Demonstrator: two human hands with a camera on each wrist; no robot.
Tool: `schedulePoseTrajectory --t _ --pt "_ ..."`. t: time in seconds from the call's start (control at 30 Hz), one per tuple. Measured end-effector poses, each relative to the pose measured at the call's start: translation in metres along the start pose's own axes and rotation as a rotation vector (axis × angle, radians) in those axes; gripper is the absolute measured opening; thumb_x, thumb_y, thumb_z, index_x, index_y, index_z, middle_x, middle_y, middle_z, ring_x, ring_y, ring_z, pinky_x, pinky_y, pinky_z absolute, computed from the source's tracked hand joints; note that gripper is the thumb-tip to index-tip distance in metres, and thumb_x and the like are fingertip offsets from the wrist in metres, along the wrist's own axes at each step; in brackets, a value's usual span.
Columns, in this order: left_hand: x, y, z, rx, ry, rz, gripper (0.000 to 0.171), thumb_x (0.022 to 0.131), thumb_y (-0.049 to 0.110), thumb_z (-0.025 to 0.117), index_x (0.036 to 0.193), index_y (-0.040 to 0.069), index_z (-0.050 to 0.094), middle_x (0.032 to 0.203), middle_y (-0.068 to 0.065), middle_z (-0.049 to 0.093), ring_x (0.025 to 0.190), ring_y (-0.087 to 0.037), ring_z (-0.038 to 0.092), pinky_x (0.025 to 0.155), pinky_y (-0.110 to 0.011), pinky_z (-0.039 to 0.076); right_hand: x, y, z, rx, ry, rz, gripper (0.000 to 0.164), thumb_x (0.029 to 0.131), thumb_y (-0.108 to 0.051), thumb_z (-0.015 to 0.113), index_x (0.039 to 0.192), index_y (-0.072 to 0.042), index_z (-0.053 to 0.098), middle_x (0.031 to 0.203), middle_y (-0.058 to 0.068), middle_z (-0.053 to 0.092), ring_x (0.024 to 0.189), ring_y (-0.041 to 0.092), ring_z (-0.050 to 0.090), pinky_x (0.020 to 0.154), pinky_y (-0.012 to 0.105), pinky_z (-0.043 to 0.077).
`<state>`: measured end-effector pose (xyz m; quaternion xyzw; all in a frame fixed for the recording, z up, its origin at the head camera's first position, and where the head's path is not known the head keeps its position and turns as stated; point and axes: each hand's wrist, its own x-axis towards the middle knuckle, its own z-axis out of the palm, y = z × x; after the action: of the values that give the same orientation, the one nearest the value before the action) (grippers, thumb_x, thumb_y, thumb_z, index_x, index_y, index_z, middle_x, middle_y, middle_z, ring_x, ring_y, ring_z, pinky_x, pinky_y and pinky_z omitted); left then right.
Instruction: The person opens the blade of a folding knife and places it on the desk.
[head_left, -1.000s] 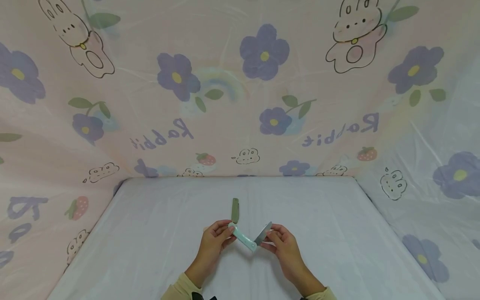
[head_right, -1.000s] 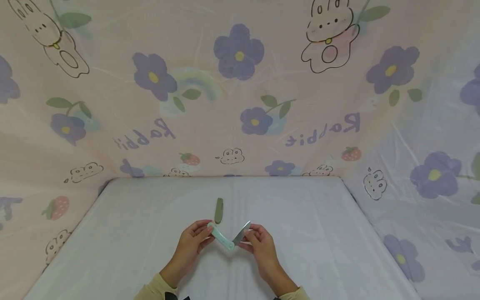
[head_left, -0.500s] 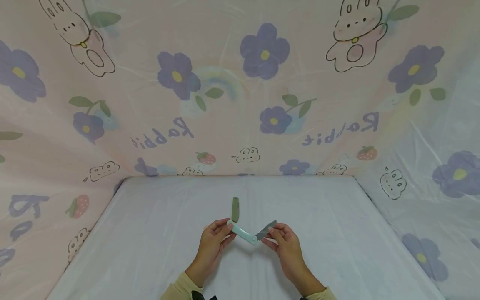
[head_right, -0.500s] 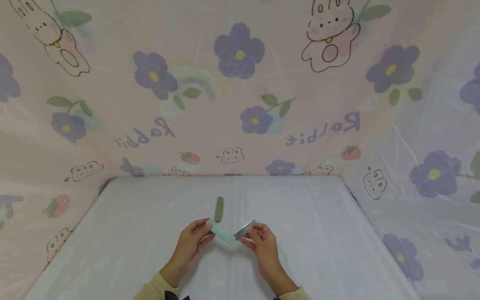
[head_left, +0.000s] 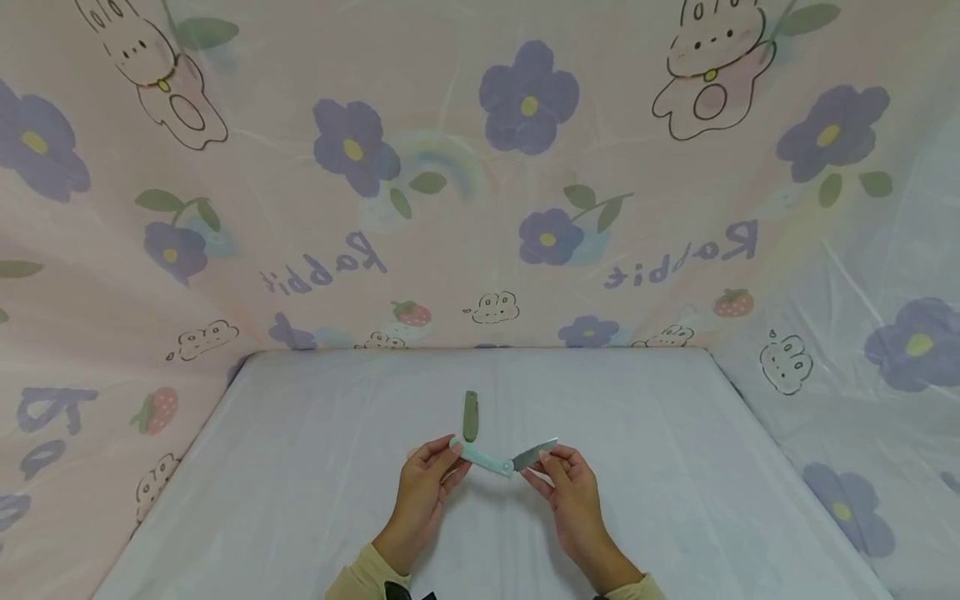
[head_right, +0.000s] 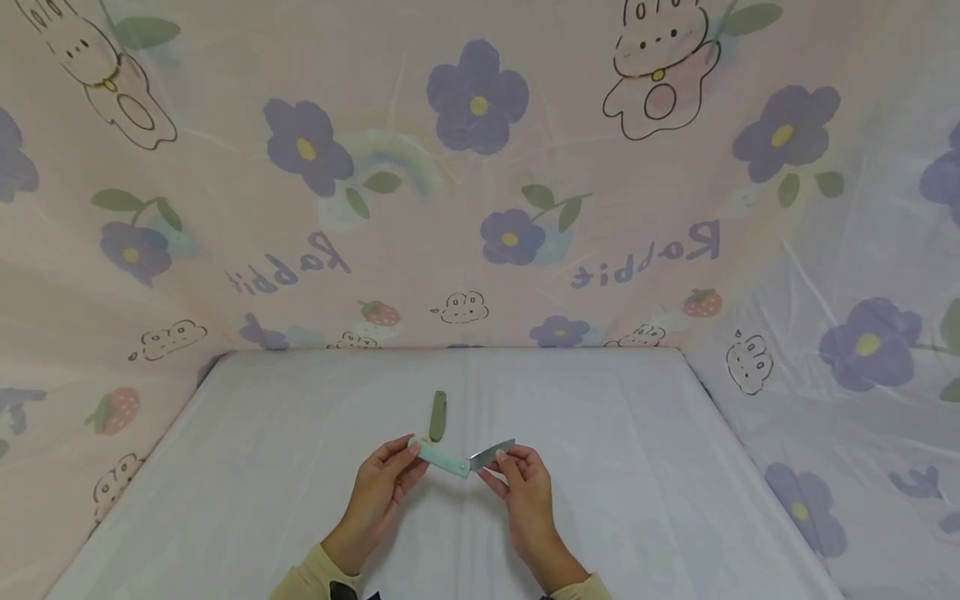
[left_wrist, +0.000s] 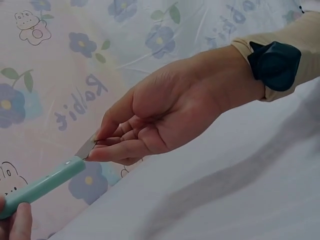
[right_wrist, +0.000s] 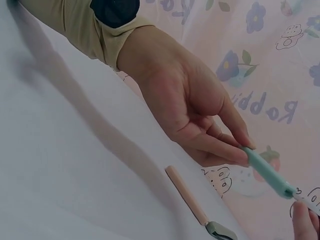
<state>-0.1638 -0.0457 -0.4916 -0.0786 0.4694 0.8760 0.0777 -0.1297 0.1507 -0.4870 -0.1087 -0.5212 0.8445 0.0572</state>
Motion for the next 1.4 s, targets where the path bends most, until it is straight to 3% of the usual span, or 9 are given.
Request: schedulePoseTrajectory --t 0.4,0.63,0.9,1.07,1.4 --pt "-0.003 0.000 0.006 -0.089 0.074 0.026 0.040 0.083 0.001 0.067 0.117 -0.007 0.047 0.102 -0.013 0.056 0.089 -0.018 0.063 0.085 -0.035 0.051 -0.003 0.003 0.006 0.068 0.030 -0.018 0.022 0.094 0.001 0.049 0.112 0.005 0.037 0.099 0.012 0.050 0.090 0.018 0.059 0.086 0.039 0.051" --pt "-0.004 -0.001 0.012 -0.119 0.073 0.056 0.043 0.085 0.000 0.064 0.121 -0.011 0.043 0.098 -0.012 0.058 0.087 -0.018 0.064 0.086 -0.035 0.050 -0.004 0.002 0.009 0.101 0.044 -0.052 0.023 0.095 0.001 0.047 0.114 0.007 0.034 0.101 0.013 0.049 0.091 0.017 0.059 0.086 0.038 0.050" --pt "-0.007 -0.001 0.022 -0.148 0.111 0.062 0.044 0.087 0.002 0.064 0.122 -0.010 0.042 0.102 -0.013 0.057 0.087 -0.017 0.065 0.085 -0.031 0.051 -0.007 0.000 0.012 0.133 0.069 -0.080 0.025 0.096 0.000 0.047 0.116 0.007 0.032 0.107 0.019 0.046 0.095 0.021 0.059 0.087 0.037 0.050" --pt "-0.009 0.000 0.029 -0.177 0.142 0.074 0.038 0.085 0.004 0.067 0.117 -0.006 0.049 0.101 -0.013 0.057 0.087 -0.018 0.065 0.084 -0.030 0.051 -0.009 0.000 0.014 0.145 0.091 -0.089 0.024 0.097 -0.001 0.045 0.116 0.007 0.032 0.109 0.020 0.045 0.098 0.022 0.059 0.088 0.036 0.049" --pt "-0.012 -0.007 0.038 -0.211 0.147 0.089 0.034 0.087 0.006 0.065 0.115 -0.005 0.048 0.104 -0.013 0.054 0.092 -0.016 0.063 0.087 -0.029 0.049 -0.012 0.002 0.016 0.185 0.163 -0.116 0.027 0.096 -0.004 0.049 0.114 0.007 0.031 0.109 0.019 0.045 0.098 0.022 0.061 0.088 0.036 0.049"
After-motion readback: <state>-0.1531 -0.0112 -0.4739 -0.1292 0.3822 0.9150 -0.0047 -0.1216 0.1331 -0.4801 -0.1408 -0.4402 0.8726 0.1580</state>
